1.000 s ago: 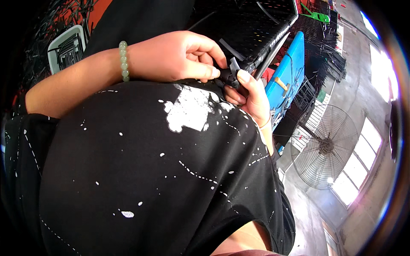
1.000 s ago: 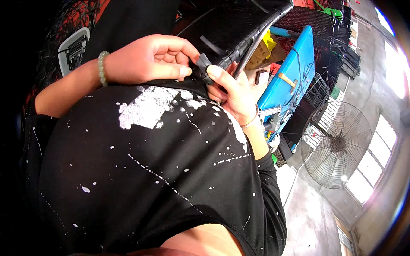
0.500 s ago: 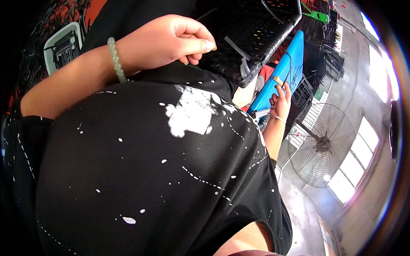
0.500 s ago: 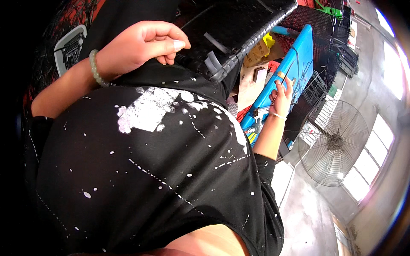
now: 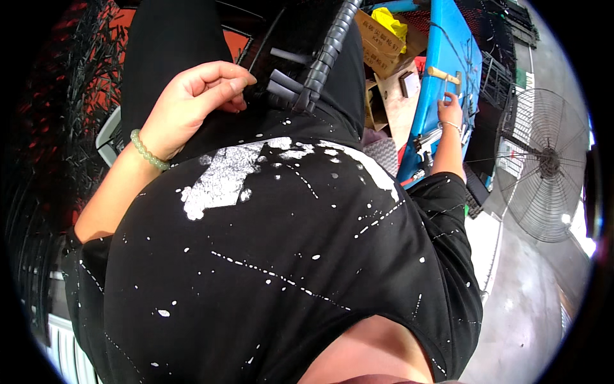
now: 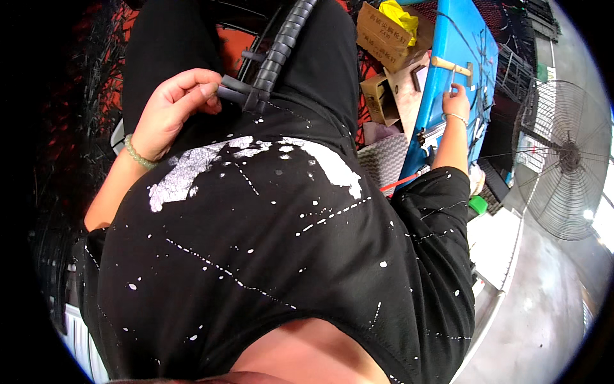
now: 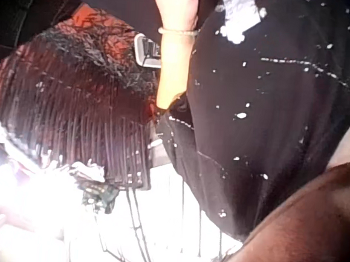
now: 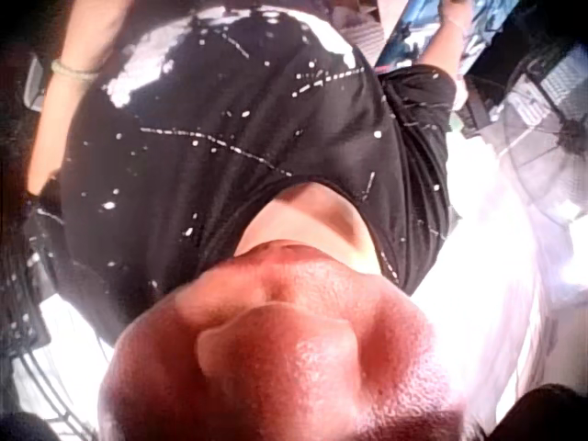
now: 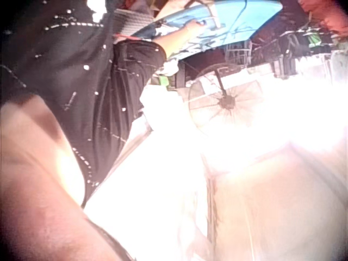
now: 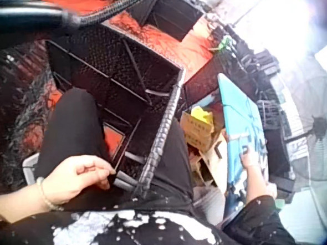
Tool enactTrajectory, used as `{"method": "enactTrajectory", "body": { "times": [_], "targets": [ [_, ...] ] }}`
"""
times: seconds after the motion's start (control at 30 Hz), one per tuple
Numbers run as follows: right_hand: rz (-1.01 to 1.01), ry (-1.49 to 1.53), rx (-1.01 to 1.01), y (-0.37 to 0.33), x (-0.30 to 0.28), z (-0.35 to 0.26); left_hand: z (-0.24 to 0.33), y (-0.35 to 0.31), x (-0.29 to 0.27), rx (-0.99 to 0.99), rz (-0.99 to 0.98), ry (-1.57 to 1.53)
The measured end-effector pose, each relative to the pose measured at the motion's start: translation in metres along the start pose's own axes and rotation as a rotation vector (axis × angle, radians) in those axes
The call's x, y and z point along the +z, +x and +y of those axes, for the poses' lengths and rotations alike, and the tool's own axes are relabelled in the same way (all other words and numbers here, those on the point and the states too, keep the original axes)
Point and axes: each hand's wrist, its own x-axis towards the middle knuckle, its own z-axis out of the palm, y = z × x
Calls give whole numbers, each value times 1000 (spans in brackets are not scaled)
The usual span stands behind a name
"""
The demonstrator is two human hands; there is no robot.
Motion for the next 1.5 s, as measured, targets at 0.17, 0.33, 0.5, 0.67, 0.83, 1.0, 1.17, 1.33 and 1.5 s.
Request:
{"method": "enactTrajectory", "body": {
  "times": [0.17,0.33,0.5,0.67,0.83,1.0,1.17,1.33,1.5],
  "targets": [
    [-17,-32,93,3,12,10,-5,3,2,-29,17,-41],
    [50,-60,64,16,37,34,1,3,9,-16,30,25],
    [261,-31,-81,13,13,7,3,0,10,-19,21,31],
    [438,409,-631,-43,-108,-147,-7,8,0,27,-61,26],
    [252,538,-1296,-125,-200,-295,-4,-3,1,55,-39,25],
    [-33,285,-1637,-155,-221,-344,-11,-3,-5,90,-106,-30],
    [-156,128,-1696,-154,-225,-357,-11,-3,-8,105,-150,-69],
    [-335,133,-1675,-151,-228,-367,-8,-4,-4,83,-124,-80],
    [-450,112,-1716,-147,-229,-375,-10,-3,-5,89,-125,-74]
  ]
}}
